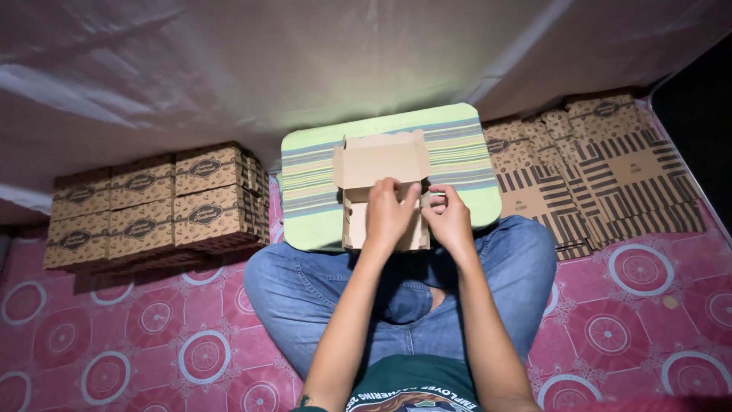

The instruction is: Folding flat cardboard templates into small boxes by hand

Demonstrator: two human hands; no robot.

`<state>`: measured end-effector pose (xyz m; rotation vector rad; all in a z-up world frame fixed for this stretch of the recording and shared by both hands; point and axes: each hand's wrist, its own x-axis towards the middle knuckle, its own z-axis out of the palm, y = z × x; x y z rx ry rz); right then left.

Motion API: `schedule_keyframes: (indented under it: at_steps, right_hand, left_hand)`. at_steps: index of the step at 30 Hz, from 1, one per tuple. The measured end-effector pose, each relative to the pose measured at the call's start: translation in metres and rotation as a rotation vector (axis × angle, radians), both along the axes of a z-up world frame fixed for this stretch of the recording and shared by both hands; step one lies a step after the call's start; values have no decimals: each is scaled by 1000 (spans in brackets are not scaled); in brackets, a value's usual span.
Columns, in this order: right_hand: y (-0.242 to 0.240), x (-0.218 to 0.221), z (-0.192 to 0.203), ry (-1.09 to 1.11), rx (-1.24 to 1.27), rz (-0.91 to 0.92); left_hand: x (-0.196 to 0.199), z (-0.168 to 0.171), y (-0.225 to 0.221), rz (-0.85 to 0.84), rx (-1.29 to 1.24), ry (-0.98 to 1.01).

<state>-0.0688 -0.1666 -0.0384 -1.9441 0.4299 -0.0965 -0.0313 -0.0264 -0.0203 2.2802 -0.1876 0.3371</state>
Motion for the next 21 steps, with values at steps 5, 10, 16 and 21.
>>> schedule_keyframes:
  at_steps: [5, 10, 16, 21]
  right_hand:
    - [-2, 10, -29, -9, 239, -101]
    - [11, 5, -20, -38, 523, -254]
    - [22, 7, -18, -103, 610, -367]
    - [25, 8, -18, -107, 612, -375]
  left_hand:
    - [-5, 7, -14, -65, 20, 177]
    - [-7, 11, -10, -68, 4, 211]
    - [-15, 23, -7, -135, 24, 254]
    - [-25, 22, -4, -164, 54, 246]
